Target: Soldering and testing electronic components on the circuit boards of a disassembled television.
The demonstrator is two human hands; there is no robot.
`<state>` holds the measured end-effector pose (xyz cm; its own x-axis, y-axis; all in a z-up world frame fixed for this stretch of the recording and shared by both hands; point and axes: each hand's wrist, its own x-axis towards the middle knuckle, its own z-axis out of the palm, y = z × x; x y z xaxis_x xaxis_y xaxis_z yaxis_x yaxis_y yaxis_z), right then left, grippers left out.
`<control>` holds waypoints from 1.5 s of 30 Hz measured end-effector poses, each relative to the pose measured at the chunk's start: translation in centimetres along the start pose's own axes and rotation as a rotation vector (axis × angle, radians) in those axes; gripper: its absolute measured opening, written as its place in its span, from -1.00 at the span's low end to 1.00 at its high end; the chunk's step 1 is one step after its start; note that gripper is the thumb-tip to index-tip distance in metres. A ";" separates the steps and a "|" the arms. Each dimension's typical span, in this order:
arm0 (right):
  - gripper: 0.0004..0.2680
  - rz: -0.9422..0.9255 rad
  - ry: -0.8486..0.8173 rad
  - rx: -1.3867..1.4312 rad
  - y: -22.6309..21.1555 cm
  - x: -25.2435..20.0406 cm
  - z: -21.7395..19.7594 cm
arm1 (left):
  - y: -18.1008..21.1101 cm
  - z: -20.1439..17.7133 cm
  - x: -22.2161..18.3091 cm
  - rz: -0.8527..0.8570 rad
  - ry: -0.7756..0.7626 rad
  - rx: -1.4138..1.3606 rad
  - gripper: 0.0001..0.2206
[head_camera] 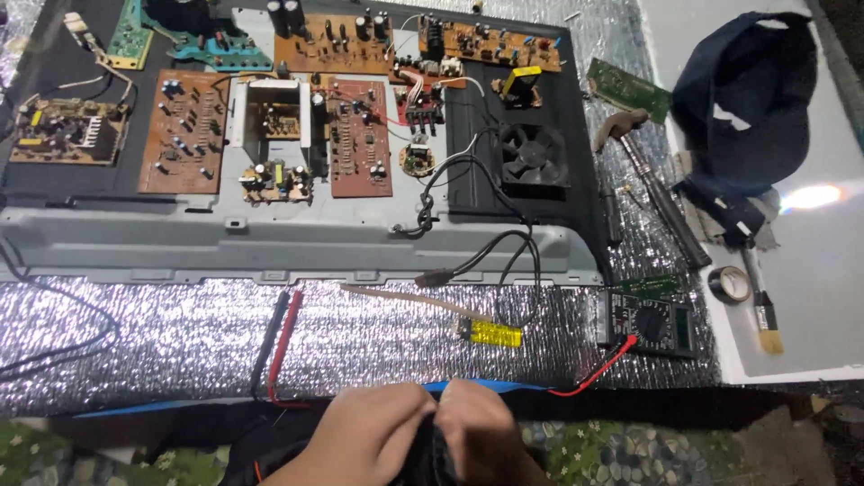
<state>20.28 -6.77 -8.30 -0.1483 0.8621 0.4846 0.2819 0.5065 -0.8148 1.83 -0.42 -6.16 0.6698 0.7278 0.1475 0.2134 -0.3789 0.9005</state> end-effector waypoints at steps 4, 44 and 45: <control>-0.90 0.261 0.076 -0.095 -1.2 -0.1 0.5 | 0.9 -0.3 -0.4 0.108 -0.052 -0.025 -0.90; -0.78 0.217 -0.177 -0.983 -3.2 4.0 -3.6 | 1.2 -4.0 -0.2 -0.552 0.007 -0.353 -0.77; -0.77 0.221 -0.193 -0.985 -3.3 3.8 -3.6 | 1.3 -4.0 -0.1 -0.572 -0.011 -0.378 -0.78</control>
<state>22.23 -5.24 -2.60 -0.1241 0.9662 0.2258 0.9610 0.1737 -0.2152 -0.83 1.32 -3.31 0.5336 0.7472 -0.3963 0.2742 0.2905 0.9168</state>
